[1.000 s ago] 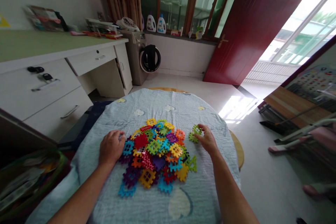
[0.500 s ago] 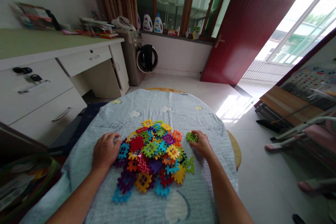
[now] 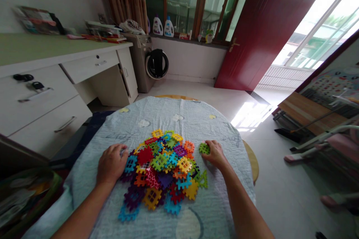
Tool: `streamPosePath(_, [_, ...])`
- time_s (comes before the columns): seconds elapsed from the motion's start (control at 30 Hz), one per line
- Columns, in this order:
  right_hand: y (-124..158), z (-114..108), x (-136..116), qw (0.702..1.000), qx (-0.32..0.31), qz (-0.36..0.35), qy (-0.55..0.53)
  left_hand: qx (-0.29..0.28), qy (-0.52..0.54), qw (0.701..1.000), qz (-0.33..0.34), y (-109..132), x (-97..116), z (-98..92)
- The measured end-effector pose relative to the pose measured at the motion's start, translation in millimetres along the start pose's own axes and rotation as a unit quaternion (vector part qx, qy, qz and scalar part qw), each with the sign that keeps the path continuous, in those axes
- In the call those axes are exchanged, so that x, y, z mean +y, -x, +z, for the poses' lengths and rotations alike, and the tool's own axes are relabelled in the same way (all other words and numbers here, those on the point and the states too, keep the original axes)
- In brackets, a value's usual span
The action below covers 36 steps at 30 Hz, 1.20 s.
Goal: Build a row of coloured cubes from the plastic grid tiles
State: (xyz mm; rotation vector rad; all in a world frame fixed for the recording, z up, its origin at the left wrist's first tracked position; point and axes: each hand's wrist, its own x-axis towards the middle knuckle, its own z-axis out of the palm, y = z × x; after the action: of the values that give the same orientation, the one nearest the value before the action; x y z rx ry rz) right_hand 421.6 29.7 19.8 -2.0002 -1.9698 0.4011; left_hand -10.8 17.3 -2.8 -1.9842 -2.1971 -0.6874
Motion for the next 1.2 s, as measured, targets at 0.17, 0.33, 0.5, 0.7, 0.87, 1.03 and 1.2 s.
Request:
streamPosePath(0.17, [-14,-9,0,0.999,-0.033,-0.029,0.027,0.002,0.01,1.0,0.003,-1,-1,-0.6])
streamPosePath(0.33, [-51,-30,24,0.999,-0.001,0.007,0.042,0.005,0.019,1.0,0.004,-1,-3,0.2])
streamPosePath(0.5, [-82,-41,45,0.995,-0.055,0.028,0.08,0.003,0.015,1.0,0.002,-1,-2,-1.4])
streamPosePath(0.7, [-85,-40,52,0.993,-0.073,0.027,0.086,0.004,0.013,1.0,0.004,-1,-1,-1.6])
streamPosePath(0.87, [-75,-37,41,0.995,-0.021,0.066,0.072,0.004,0.014,1.0,0.001,-1,-1,-0.7])
streamPosePath(1.03, [-66,-24,18,0.986,0.036,0.144,0.08,0.006,0.024,1.0,0.006,-1,-2,-0.8])
streamPosePath(1.2, [-64,-19,12,0.98,0.04,0.165,0.1,0.006,0.024,1.0,0.005,-2,-2,-1.6])
